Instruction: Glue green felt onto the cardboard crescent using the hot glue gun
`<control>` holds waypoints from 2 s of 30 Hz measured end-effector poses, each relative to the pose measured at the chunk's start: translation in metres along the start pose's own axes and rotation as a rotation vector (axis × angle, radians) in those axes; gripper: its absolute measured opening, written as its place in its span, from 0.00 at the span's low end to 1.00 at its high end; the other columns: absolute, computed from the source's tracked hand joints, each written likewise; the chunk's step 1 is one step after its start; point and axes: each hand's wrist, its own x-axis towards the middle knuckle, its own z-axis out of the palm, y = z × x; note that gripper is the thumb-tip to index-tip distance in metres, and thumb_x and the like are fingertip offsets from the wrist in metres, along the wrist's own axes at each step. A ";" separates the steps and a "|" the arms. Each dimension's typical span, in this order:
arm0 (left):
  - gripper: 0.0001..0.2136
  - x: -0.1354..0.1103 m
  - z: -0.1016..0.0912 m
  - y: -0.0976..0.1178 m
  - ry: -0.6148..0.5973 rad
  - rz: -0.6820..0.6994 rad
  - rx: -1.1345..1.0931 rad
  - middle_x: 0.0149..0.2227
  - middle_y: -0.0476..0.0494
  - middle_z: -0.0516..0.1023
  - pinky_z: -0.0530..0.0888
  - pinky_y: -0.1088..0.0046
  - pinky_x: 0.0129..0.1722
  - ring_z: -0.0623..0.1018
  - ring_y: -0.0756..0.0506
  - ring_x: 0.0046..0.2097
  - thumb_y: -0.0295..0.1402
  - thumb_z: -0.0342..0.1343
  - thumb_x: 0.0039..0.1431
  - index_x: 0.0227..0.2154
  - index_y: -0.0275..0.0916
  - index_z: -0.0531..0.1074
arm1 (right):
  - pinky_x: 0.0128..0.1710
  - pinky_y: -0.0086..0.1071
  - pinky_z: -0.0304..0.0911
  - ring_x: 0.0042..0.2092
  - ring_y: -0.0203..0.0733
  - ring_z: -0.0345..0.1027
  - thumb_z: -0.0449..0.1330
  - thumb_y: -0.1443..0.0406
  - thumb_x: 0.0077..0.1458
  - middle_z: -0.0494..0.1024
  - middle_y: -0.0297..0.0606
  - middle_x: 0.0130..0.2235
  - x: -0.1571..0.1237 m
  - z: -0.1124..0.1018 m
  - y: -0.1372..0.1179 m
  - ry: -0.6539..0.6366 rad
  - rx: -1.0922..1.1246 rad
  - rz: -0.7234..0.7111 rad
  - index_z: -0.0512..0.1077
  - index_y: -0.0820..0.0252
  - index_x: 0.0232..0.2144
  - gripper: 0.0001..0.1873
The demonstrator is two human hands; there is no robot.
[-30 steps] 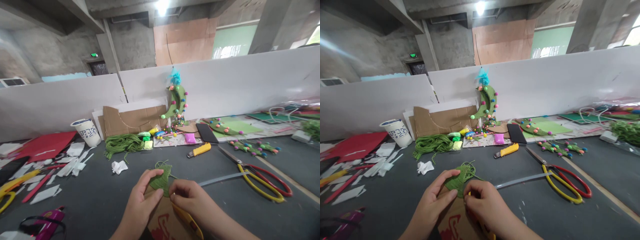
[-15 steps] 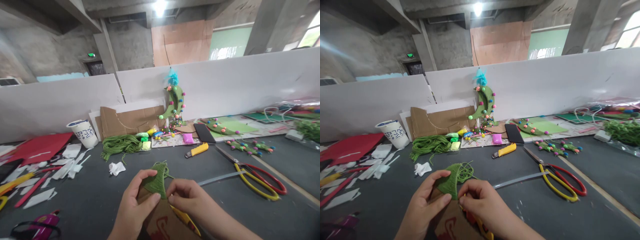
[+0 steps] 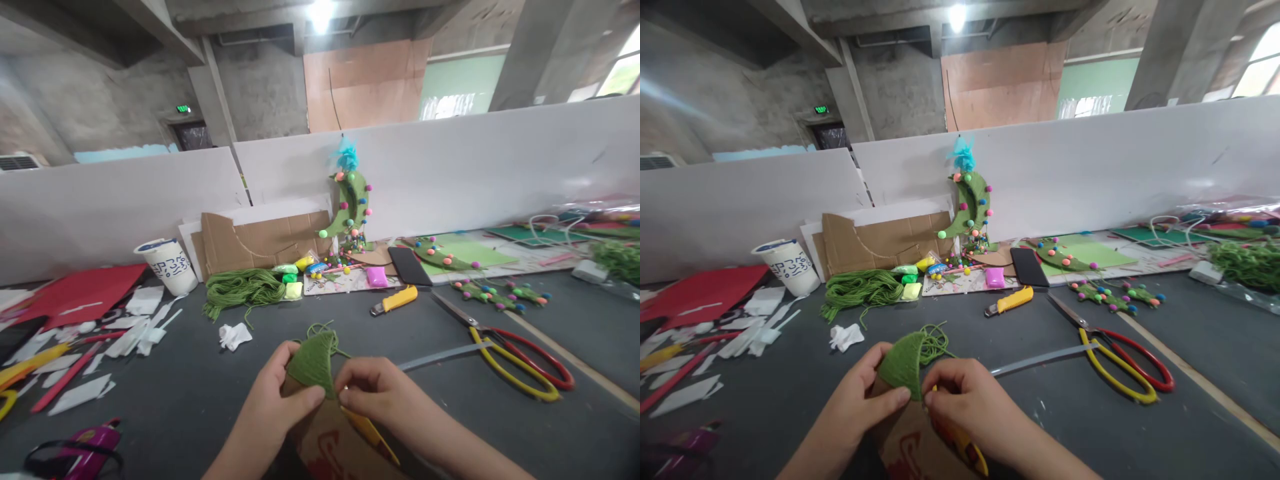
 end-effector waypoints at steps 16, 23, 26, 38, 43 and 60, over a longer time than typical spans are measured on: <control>0.16 0.008 -0.037 0.014 0.368 0.184 0.149 0.29 0.51 0.79 0.73 0.70 0.33 0.79 0.43 0.33 0.34 0.63 0.47 0.39 0.41 0.67 | 0.37 0.32 0.60 0.42 0.43 0.66 0.53 0.65 0.51 0.73 0.39 0.40 0.017 -0.057 0.006 0.430 -0.374 -0.119 0.69 0.57 0.41 0.14; 0.15 0.023 -0.064 0.006 0.556 0.299 0.229 0.30 0.52 0.77 0.73 0.71 0.32 0.78 0.45 0.32 0.36 0.63 0.49 0.38 0.41 0.65 | 0.21 0.30 0.44 0.21 0.39 0.62 0.66 0.57 0.39 0.72 0.35 0.19 -0.006 -0.015 0.012 0.110 -0.838 0.117 0.71 0.58 0.19 0.12; 0.15 0.026 -0.069 0.006 0.597 0.322 0.305 0.31 0.52 0.77 0.73 0.71 0.34 0.78 0.44 0.34 0.37 0.63 0.48 0.36 0.41 0.65 | 0.21 0.30 0.41 0.24 0.42 0.67 0.64 0.59 0.42 0.76 0.41 0.25 -0.012 0.000 0.012 0.087 -0.997 0.097 0.73 0.60 0.25 0.10; 0.14 0.021 -0.072 0.017 0.757 0.357 0.601 0.33 0.52 0.72 0.66 0.67 0.38 0.75 0.39 0.38 0.37 0.62 0.47 0.33 0.45 0.64 | 0.23 0.25 0.52 0.27 0.34 0.61 0.61 0.68 0.40 0.69 0.29 0.25 0.001 -0.011 0.010 -0.066 -0.337 0.197 0.73 0.61 0.28 0.08; 0.15 0.023 -0.079 0.015 0.721 0.357 0.522 0.32 0.52 0.72 0.69 0.68 0.36 0.76 0.41 0.37 0.39 0.63 0.46 0.34 0.43 0.64 | 0.26 0.25 0.57 0.28 0.35 0.65 0.56 0.71 0.37 0.73 0.33 0.29 0.000 -0.010 0.000 -0.166 0.257 0.288 0.71 0.63 0.31 0.13; 0.16 0.016 -0.028 -0.004 0.359 0.247 0.263 0.36 0.49 0.78 0.71 0.71 0.37 0.76 0.43 0.38 0.35 0.62 0.49 0.41 0.40 0.69 | 0.15 0.19 0.50 0.16 0.27 0.58 0.62 0.65 0.51 0.77 0.36 0.22 -0.001 -0.012 -0.004 0.100 0.524 0.089 0.74 0.66 0.38 0.12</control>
